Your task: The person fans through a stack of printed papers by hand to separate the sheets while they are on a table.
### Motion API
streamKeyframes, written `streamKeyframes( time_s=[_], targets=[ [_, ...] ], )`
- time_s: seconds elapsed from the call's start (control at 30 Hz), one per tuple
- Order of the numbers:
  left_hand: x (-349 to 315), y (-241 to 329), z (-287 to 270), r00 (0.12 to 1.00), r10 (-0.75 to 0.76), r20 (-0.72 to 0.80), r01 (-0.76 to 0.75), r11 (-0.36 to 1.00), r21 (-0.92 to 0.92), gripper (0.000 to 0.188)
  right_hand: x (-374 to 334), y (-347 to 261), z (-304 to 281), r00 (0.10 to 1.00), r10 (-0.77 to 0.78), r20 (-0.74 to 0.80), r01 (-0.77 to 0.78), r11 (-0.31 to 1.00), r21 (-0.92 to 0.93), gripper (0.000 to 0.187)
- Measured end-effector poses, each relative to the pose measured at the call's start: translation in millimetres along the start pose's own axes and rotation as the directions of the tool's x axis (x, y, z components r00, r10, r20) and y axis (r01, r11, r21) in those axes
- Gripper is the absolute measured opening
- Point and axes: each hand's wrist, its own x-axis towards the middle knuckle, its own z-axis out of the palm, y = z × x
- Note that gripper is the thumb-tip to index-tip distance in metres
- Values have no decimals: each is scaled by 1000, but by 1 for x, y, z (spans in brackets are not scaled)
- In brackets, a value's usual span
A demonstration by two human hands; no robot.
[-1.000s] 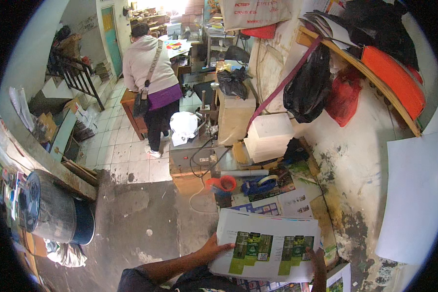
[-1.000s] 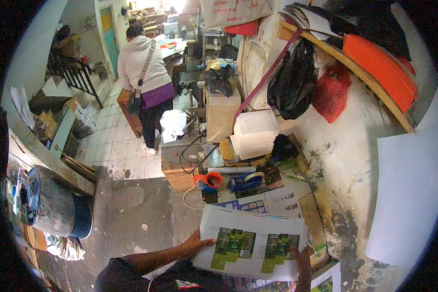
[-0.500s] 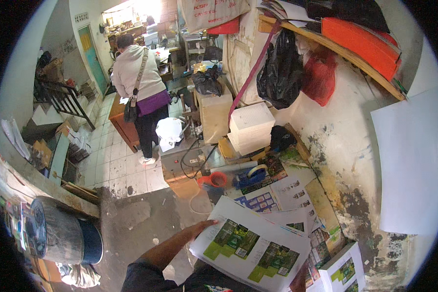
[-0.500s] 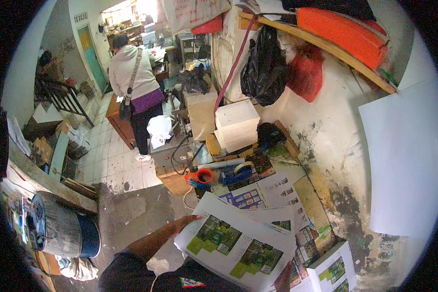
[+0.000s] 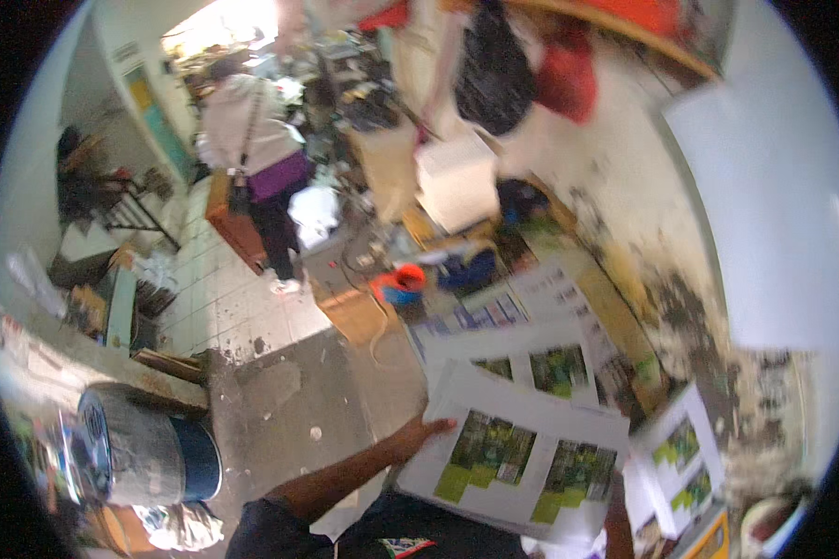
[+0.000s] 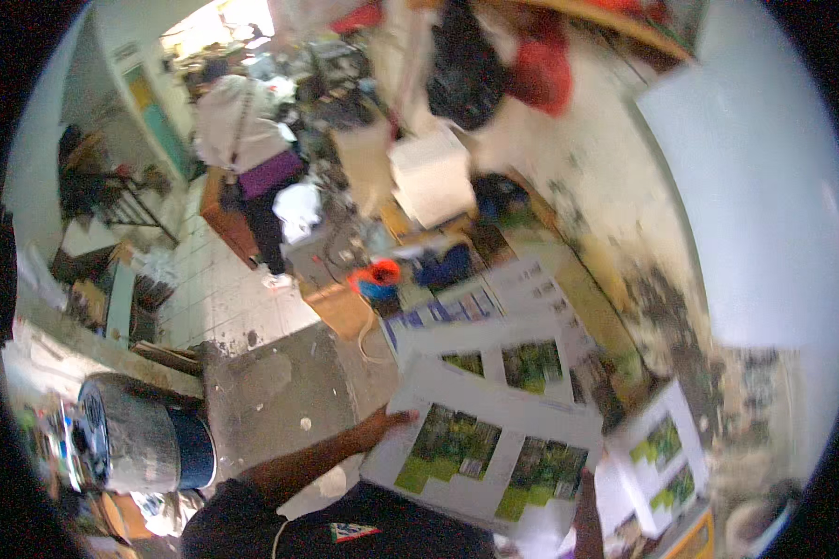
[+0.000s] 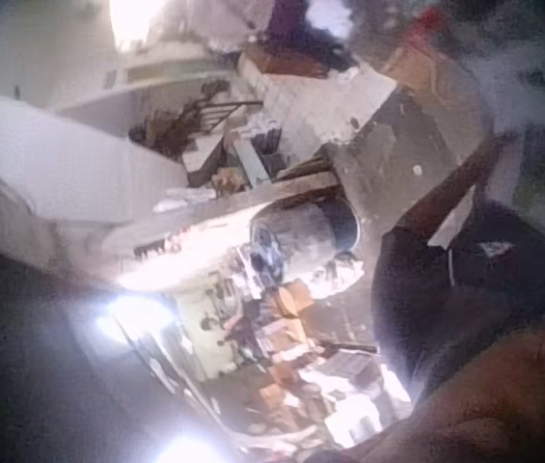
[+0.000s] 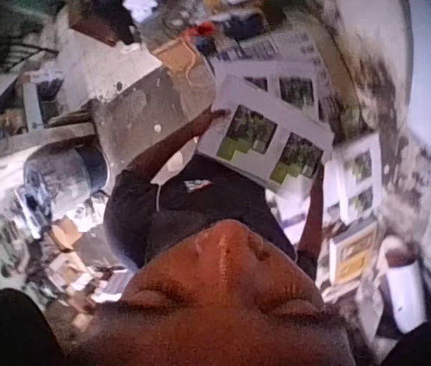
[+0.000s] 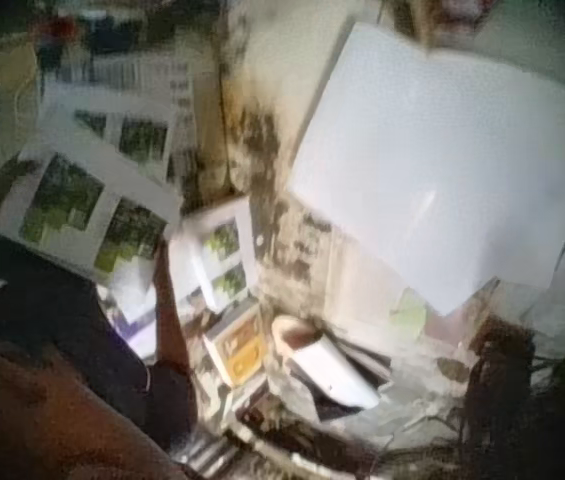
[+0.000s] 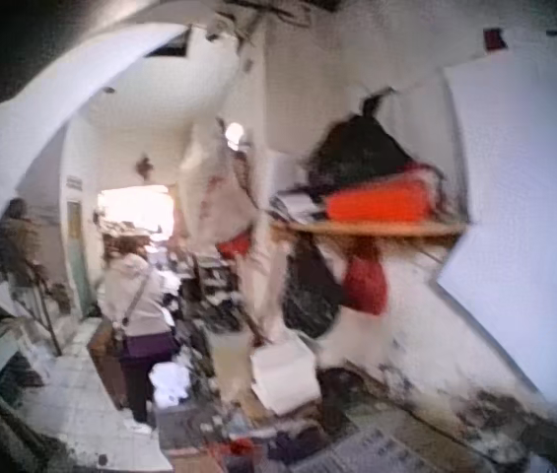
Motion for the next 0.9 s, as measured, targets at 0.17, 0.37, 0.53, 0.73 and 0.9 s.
streamKeyframes(
  time_s=[0.17, 0.37, 0.53, 0.73, 0.9],
  targets=[
    [-29, 53, 86, 934, -278, 224, 270, 961, 64, 74, -120, 32, -63, 993, 18, -117, -3, 992, 123, 62],
    [-27, 51, 192, 760, -531, 375, 455, 846, 277, 59, -265, 85, -110, 915, 150, -375, -138, 989, 59, 64],
    [-7, 16, 242, 665, -664, 341, 489, 732, 474, 64, -325, 121, -140, 902, 248, -354, -211, 967, 141, 67],
    [-3, 15, 261, 644, -700, 307, 445, 670, 594, 98, -363, 195, -190, 961, 68, -269, 20, 950, 310, 82],
    [21, 3, 227, 747, -593, 300, 309, 710, 633, 101, -357, 193, -216, 917, 255, -308, -130, 919, 373, 81]
  ],
)
